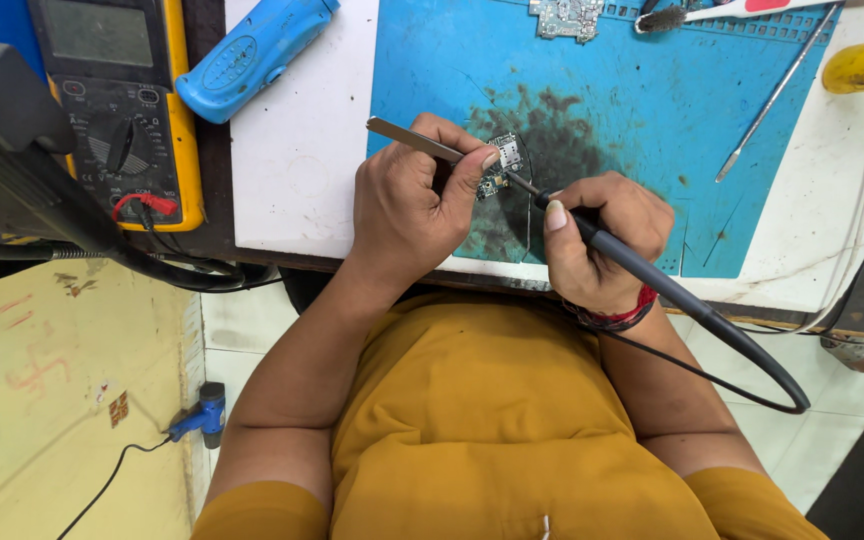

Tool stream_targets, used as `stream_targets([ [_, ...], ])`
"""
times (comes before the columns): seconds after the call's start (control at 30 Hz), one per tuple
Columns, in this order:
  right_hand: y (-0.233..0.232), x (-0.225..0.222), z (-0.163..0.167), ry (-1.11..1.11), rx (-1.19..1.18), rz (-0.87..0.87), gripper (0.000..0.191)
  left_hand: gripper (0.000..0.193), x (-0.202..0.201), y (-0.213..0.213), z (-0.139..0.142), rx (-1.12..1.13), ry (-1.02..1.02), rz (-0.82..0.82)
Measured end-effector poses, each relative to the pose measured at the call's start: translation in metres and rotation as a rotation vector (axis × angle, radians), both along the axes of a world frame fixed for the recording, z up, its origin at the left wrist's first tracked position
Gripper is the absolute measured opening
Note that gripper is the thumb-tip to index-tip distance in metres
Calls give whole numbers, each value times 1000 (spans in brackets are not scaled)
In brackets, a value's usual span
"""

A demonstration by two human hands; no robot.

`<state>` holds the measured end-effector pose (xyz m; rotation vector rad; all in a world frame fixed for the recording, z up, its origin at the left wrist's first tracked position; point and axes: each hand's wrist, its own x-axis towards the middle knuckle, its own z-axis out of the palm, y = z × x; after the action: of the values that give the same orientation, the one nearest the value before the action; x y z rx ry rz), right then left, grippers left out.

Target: The person solders components on a small circuit board at a workbench, holding the board steady with a tool in one hand while applying a soldering iron to the board's contacts. They reposition the board and continue soldering different points, then use a thin probe to work on the board near the end.

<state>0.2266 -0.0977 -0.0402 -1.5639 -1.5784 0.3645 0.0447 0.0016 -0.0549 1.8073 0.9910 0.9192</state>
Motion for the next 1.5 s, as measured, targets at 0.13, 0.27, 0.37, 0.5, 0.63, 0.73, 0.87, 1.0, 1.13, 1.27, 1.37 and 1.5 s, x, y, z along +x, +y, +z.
stream_targets([
  [0.13,0,-1,-1,-6,20,-1,9,20,-1,0,0,8,7,1],
  [0.27,0,0,-1,-5,21,-9,9,20,0,0,0,12,-6,-2],
  [0.37,1,0,-1,-7,16,-12,9,20,0,0,-1,8,8,1],
  [0.5,-1,-1,-1,0,1,-21,8,20,0,0,-2,18,11,-3],
  [0.63,0,0,-1,2,9,-16,9,19,0,0,-1,19,1,-1],
  [0.73,-1,-1,-1,-6,4,-21,9,20,-1,0,0,9,7,4],
  [0.87,0,-1,-2,1,14,-20,9,19,-1,0,1,6,11,6],
  [1.0,-1,0,-2,-4,18,-13,9,19,-1,0,1,6,-2,6],
  [1.13,-1,-1,-2,-4,19,-22,8,20,0,-1,0,2,3,7],
  [1.27,-1,0,-3,-14,22,-19,8,19,-1,0,-1,12,1,6],
  [1.37,-2,0,-3,-16,26,-18,9,19,0,-1,-1,-5,-3,0],
  [1.5,-2,0,-3,-11,15,-24,10,19,0,0,-1,0,-2,1],
])
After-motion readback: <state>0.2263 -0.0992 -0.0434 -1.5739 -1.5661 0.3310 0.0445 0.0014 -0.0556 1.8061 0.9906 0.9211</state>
